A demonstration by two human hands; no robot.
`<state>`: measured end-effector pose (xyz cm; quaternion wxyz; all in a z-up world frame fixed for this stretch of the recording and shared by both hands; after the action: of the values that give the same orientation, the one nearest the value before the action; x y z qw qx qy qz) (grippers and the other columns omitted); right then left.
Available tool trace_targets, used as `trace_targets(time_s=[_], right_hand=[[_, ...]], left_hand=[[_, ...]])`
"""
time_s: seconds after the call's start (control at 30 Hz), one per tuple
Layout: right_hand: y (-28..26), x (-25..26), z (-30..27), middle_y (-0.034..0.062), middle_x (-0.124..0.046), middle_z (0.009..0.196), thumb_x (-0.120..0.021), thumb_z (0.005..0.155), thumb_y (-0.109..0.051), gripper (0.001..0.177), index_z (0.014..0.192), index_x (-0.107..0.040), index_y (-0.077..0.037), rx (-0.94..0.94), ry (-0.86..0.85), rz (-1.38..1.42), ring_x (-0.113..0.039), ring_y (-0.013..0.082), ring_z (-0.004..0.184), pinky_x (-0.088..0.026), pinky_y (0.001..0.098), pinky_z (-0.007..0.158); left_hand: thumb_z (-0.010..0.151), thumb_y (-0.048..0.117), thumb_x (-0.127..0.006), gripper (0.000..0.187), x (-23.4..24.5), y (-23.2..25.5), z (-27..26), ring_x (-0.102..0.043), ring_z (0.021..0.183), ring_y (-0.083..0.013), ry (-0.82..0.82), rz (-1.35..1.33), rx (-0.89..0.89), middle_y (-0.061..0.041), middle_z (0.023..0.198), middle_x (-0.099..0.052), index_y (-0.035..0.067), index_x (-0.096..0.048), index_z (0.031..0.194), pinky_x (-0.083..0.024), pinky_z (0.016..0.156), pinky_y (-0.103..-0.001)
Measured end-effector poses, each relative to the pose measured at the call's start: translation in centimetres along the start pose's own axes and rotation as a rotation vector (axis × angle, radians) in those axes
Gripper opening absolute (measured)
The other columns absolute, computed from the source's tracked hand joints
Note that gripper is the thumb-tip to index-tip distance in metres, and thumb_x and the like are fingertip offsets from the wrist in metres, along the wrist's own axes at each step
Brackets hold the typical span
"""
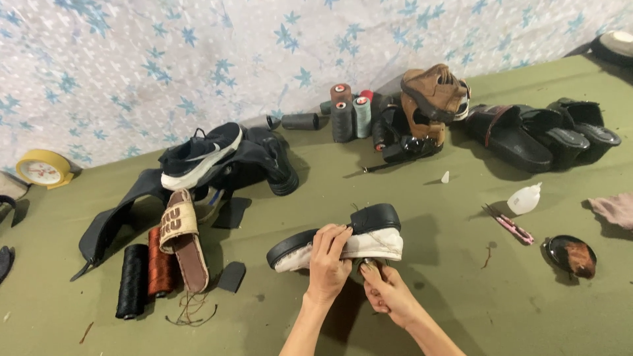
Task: The person sews a white shoe using a needle and thread. They repeatedly push the needle through the shoe's sole and upper, pull the thread tight, and adjust the shoe's position on the table. The workspace contains various other shoes and spools of thread.
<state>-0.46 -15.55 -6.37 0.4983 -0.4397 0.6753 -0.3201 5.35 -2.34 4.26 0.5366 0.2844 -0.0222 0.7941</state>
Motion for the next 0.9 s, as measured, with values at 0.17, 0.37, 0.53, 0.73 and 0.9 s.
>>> trace_targets(time_s=[0.17, 0.37, 0.53, 0.73, 0.9], right_hand=[[-1.9, -1.3, -1.7, 0.0015, -0.032, 0.062, -0.067, 0.103, -0.026, 0.041, 0.076, -0.040, -0.011, -0.107, -0.056, 0.008, -0.019, 0.0108, 0.049, -0.015, 0.0260, 0.041], [-0.7, -1.4, -1.0, -0.0009, -0.032, 0.062, -0.065, 0.102, -0.028, 0.029, 0.087, -0.046, -0.011, 0.045, -0.010, -0.125, -0.024, 0.0086, 0.047, -0.020, 0.0258, 0.037], [-0.6, -1.3, -0.5, -0.0013, -0.034, 0.061, -0.061, 0.105, -0.033, 0.037, 0.080, -0.042, -0.012, 0.108, 0.044, -0.166, -0.024, 0.0086, 0.047, -0.017, 0.0274, 0.039], [-0.4, -0.5, -0.7, -0.0007, -0.035, 0.061, -0.062, 0.102, -0.028, 0.024, 0.091, -0.062, -0.006, 0.196, 0.155, -0.264, -0.031, 0.0109, 0.052, -0.025, 0.0290, 0.043], [0.0, 1.3, -0.2, -0.0030, -0.044, 0.053, -0.068, 0.095, -0.035, 0.032, 0.076, -0.065, -0.009, 0.423, 0.378, -0.776, -0.030, 0.0124, 0.053, -0.031, 0.0316, 0.051]], left_hand=[[0.058, -0.022, -0.044, 0.067, 0.4, 0.1, -0.2, -0.060, 0.109, -0.0375, 0.036, -0.012, -0.004, -0.016, 0.115, -0.064, -0.003, -0.064, 0.119, -0.057, 0.097, -0.045], [0.067, -0.024, -0.041, 0.064, 1.2, 0.1, -1.1, -0.060, 0.109, -0.0379, 0.082, 0.009, 0.003, -0.016, 0.117, -0.062, -0.001, -0.063, 0.122, -0.056, 0.098, -0.047], [0.067, -0.023, -0.038, 0.064, 1.6, -0.3, -1.1, -0.059, 0.109, -0.0399, 0.104, 0.007, -0.008, -0.019, 0.117, -0.061, -0.001, -0.063, 0.121, -0.056, 0.098, -0.051], [0.068, -0.023, -0.041, 0.062, 1.1, -0.4, -2.1, -0.061, 0.109, -0.0387, 0.114, 0.026, -0.004, -0.017, 0.119, -0.061, 0.000, -0.064, 0.121, -0.057, 0.097, -0.050], [0.078, -0.020, -0.043, 0.053, 1.3, -0.3, -2.1, -0.062, 0.107, -0.0384, 0.146, 0.045, -0.018, -0.016, 0.118, -0.061, 0.001, -0.065, 0.121, -0.058, 0.097, -0.049]])
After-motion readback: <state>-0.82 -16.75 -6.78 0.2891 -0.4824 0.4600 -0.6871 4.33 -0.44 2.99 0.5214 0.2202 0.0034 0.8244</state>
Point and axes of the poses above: each hand's wrist, its own z-axis towards the middle knuckle, its own x-axis out of the back of the hand, y = z × x, the point moved 5 cm from there along z, towards the middle knuckle
